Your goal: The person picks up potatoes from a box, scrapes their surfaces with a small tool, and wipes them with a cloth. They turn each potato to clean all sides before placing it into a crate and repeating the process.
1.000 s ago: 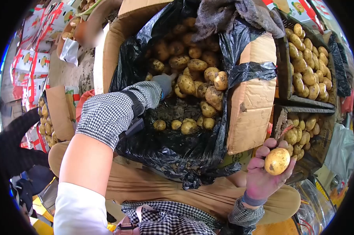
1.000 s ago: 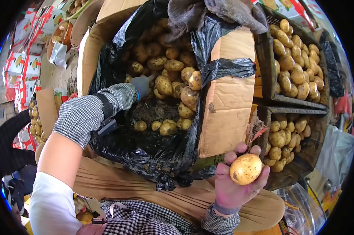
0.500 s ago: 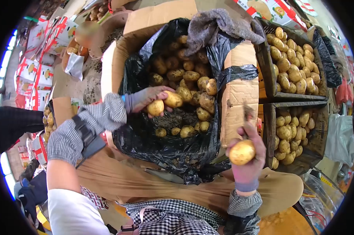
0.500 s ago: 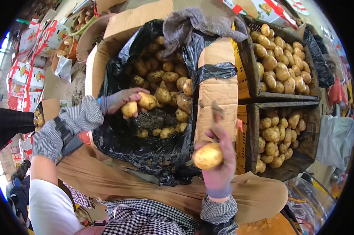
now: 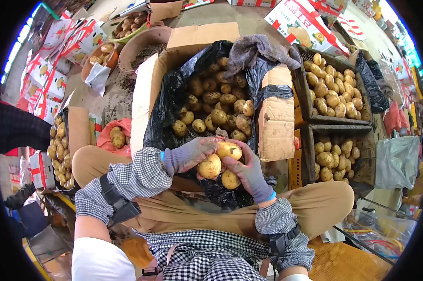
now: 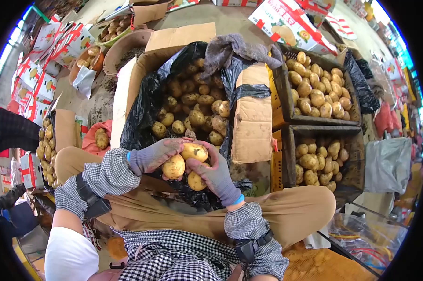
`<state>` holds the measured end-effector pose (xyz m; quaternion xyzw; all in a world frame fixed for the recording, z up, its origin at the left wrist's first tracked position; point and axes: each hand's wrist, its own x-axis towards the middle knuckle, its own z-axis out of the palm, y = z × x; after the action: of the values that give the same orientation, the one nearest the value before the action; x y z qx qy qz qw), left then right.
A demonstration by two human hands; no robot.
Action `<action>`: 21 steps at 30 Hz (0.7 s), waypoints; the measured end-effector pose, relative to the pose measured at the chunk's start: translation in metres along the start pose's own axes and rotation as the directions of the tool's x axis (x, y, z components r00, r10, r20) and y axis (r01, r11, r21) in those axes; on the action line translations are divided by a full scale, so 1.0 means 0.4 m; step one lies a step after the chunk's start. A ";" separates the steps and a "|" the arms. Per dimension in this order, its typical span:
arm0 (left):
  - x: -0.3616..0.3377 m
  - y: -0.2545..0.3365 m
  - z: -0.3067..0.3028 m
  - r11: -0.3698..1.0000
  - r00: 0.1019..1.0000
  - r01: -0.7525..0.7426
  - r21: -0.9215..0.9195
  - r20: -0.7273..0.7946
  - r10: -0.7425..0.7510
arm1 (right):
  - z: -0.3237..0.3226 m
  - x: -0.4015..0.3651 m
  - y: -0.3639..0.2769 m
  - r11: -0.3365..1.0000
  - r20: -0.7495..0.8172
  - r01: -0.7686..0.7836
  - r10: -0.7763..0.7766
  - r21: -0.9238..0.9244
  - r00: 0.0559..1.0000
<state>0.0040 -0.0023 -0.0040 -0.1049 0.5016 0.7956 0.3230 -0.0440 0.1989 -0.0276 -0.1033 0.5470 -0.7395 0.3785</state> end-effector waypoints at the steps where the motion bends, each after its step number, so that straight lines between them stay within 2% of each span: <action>1: -0.004 -0.004 0.001 1.000 1.000 -0.011 0.003 0.000 0.011 | -0.003 0.004 0.004 0.999 0.000 0.012 -0.012 -0.032 1.000; 3: -0.007 -0.015 0.003 0.995 0.995 -0.093 0.018 -0.016 0.093 | -0.005 0.012 0.012 0.999 0.003 0.039 -0.039 -0.026 0.999; 4: 0.006 -0.025 -0.004 0.976 0.981 -0.185 0.110 -0.045 0.191 | -0.006 0.014 0.012 0.995 -0.012 -0.022 0.023 0.095 1.000; 5: 0.012 -0.033 -0.013 0.976 0.981 -0.187 0.109 -0.039 0.192 | -0.007 0.015 0.011 0.973 -0.024 -0.080 0.087 0.217 0.996; 7: 0.027 -0.037 -0.026 0.984 0.983 -0.180 -0.016 -0.024 0.180 | -0.006 0.018 0.006 0.968 -0.030 -0.060 0.069 0.245 0.997; 9: 0.028 -0.036 -0.025 0.979 0.979 -0.203 0.027 -0.015 0.203 | -0.002 0.021 0.000 0.948 -0.022 -0.066 0.077 0.312 0.997; 11: 0.041 -0.045 -0.026 0.949 0.948 -0.287 0.130 -0.106 0.301 | -0.005 0.023 -0.009 0.940 -0.002 -0.084 0.090 0.331 0.996; 12: 0.048 -0.049 -0.026 0.949 0.947 -0.287 0.130 -0.106 0.302 | -0.007 0.025 -0.012 0.931 0.016 -0.100 0.101 0.350 0.995; 14: 0.056 -0.036 -0.011 0.956 0.965 -0.188 0.226 -0.137 0.222 | -0.014 0.037 -0.003 0.931 -0.001 -0.103 0.110 0.350 0.994; 17: 0.052 -0.041 -0.006 0.935 0.939 -0.246 0.255 -0.177 0.296 | -0.004 0.040 -0.010 0.923 -0.021 -0.115 0.132 0.367 0.991; 18: 0.046 -0.041 -0.007 0.936 0.938 -0.246 0.253 -0.182 0.295 | -0.003 0.033 -0.009 0.974 -0.031 -0.031 0.039 0.224 0.999; 19: 0.039 -0.037 -0.007 0.900 0.935 -0.217 0.379 -0.186 0.303 | -0.001 0.029 -0.009 0.995 -0.027 0.059 -0.057 0.077 0.998; 20: 0.033 -0.033 -0.006 0.847 0.932 -0.184 0.498 -0.187 0.312 | 0.003 0.032 -0.012 0.995 -0.024 0.057 -0.055 0.076 0.998; 21: 0.030 -0.028 -0.001 0.848 0.931 -0.184 0.497 -0.189 0.312 | 0.009 0.036 -0.016 0.971 -0.015 -0.052 0.058 0.233 0.998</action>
<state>0.0018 0.0055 -0.0182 -0.0614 0.7273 0.6639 0.1630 -0.0550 0.1873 -0.0243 -0.0348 0.4633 -0.7889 0.4023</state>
